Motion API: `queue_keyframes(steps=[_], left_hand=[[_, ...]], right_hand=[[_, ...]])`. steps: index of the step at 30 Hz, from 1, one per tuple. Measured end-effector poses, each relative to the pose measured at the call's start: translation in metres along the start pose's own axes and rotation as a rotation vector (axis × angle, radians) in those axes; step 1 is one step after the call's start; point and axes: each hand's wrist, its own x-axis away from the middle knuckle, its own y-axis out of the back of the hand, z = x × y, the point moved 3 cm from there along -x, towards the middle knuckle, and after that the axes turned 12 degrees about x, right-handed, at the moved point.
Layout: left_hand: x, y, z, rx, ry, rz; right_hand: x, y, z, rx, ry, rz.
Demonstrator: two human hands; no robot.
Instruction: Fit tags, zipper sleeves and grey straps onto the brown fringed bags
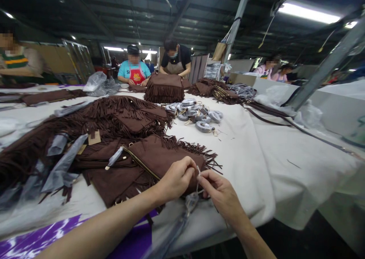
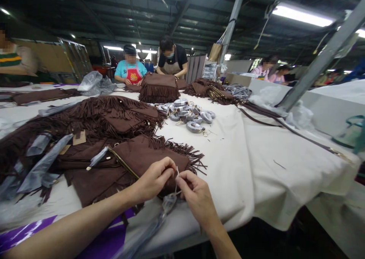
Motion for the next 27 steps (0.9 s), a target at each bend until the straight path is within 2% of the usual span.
queue_keyframes(steps=[2, 5, 12, 22, 27], left_hand=[[0.005, -0.003, 0.009, 0.020, 0.074, 0.044], [0.010, -0.011, 0.017, 0.021, 0.110, 0.121], [0.008, -0.019, 0.016, -0.024, 0.134, -0.015], [0.006, -0.018, 0.033, 0.167, 0.202, 0.071], [0.005, -0.017, 0.036, 0.168, 0.239, 0.013]], right_hand=[[-0.001, 0.000, -0.005, -0.077, -0.051, -0.027], [-0.001, 0.001, -0.007, -0.098, -0.071, -0.064], [-0.001, 0.000, -0.006, -0.087, -0.090, -0.068], [0.000, -0.002, -0.018, -0.130, -0.094, -0.014], [0.001, -0.005, -0.017, -0.182, -0.095, -0.028]])
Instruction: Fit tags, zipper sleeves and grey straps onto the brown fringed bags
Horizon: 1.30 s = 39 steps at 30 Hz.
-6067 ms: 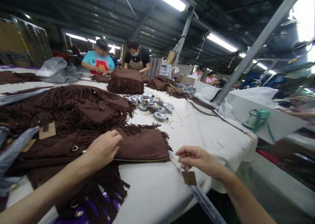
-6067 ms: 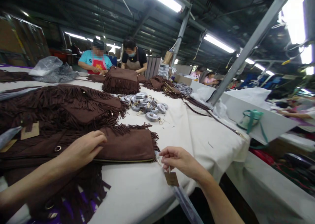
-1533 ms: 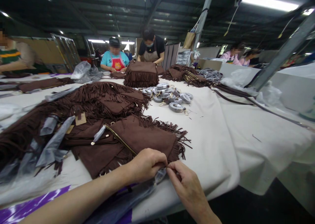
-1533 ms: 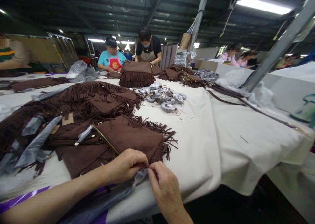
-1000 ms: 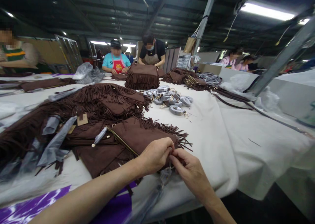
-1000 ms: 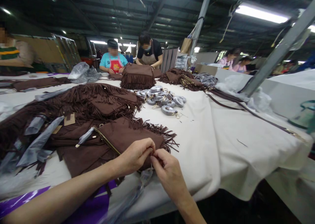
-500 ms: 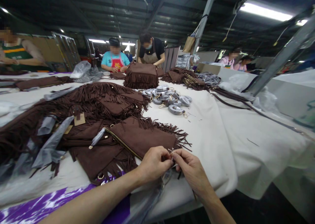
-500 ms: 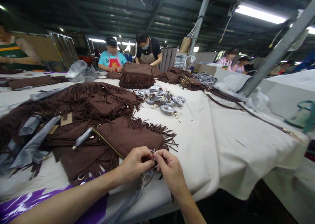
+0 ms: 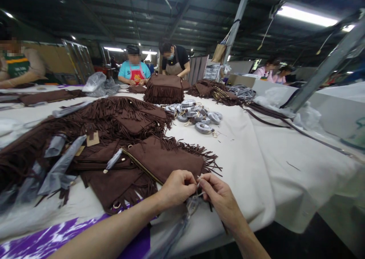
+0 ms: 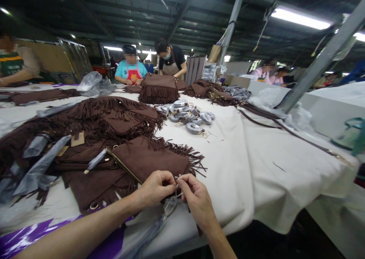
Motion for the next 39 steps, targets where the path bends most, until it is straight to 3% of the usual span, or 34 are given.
queue_keyframes(steps=[5, 9, 14, 19, 23, 26, 30, 33, 36, 39], left_hand=[[0.003, -0.001, -0.004, -0.060, -0.012, -0.038], [0.003, 0.001, -0.007, 0.003, 0.002, -0.047], [0.001, 0.005, -0.007, 0.339, 0.205, -0.041], [-0.001, 0.007, -0.005, 0.729, 0.318, 0.038], [-0.002, 0.010, 0.000, 0.951, 0.369, 0.105], [-0.002, 0.013, 0.001, 1.084, 0.378, 0.121], [0.000, 0.013, -0.002, 1.130, 0.336, 0.066], [0.002, 0.011, -0.003, 1.056, 0.280, 0.040], [0.003, 0.008, -0.006, 0.795, 0.213, 0.113], [0.003, 0.008, -0.017, 0.313, 0.023, 0.144]], right_hand=[[0.000, -0.001, 0.004, -0.067, 0.024, -0.043], [-0.001, 0.001, 0.000, -0.046, 0.016, 0.019], [0.001, 0.007, -0.009, -0.128, -0.077, 0.068], [0.010, 0.013, -0.010, -0.450, -0.268, 0.179], [0.015, 0.018, -0.004, -0.652, -0.255, 0.248], [0.015, 0.019, -0.006, -0.712, -0.206, 0.205], [0.012, 0.016, -0.016, -0.421, -0.169, 0.006], [0.010, 0.010, -0.009, 0.018, -0.059, 0.017], [0.008, 0.006, 0.010, 0.411, 0.134, 0.004], [0.005, 0.005, 0.021, 0.567, 0.227, 0.022]])
